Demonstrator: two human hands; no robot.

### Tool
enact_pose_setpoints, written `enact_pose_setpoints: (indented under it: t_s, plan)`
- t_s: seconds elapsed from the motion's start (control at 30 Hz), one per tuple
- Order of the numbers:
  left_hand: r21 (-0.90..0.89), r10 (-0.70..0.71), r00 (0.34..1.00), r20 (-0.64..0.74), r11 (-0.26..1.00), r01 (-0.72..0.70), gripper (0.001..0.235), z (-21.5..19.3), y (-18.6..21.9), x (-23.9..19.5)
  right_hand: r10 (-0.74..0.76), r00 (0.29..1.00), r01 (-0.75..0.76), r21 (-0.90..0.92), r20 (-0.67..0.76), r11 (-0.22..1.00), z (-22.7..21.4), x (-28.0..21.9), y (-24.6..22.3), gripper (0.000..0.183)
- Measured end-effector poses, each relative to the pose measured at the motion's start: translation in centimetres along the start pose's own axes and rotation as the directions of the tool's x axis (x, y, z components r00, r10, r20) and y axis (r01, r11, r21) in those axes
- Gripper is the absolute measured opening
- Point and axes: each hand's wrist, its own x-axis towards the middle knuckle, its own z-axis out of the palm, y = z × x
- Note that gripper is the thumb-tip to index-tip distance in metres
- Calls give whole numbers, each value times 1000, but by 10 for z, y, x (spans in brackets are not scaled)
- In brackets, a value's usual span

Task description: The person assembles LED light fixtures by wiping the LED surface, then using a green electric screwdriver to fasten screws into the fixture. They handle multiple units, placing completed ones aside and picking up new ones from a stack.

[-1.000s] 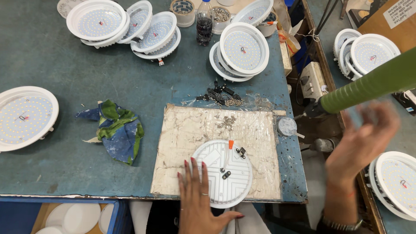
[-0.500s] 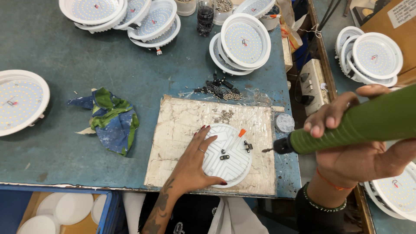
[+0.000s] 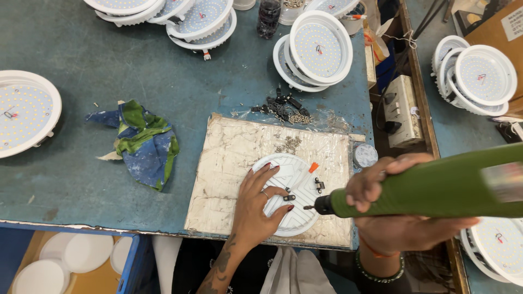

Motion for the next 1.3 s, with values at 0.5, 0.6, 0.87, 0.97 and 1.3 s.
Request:
enact_pose_setpoints:
  t_s: [0.5, 0.6, 0.87, 0.97, 1.3]
  plan:
    - [-41, -46, 999, -27, 998, 45, 16, 0, 0, 2, 104, 995, -103, -112, -3, 988, 24, -10, 45, 99]
    - [-39, -43, 999, -27, 998, 41, 15, 0, 0, 2, 90, 996, -90, -172, -6, 981, 25, -11, 48, 102]
    - [-10, -56, 998, -26, 998, 56, 13, 4, -1, 2, 90, 985, -73, -113, 147, 991, 27, -14, 54, 99]
    - [-22, -52, 998, -35, 998, 51, 13, 4, -1, 1, 64, 990, -46, -143, 126, 989, 31, -14, 53, 100]
    - [-5, -58, 998, -40, 998, 57, 8, 6, -3, -2, -76, 992, 37, -340, -103, 940, 29, -8, 41, 107]
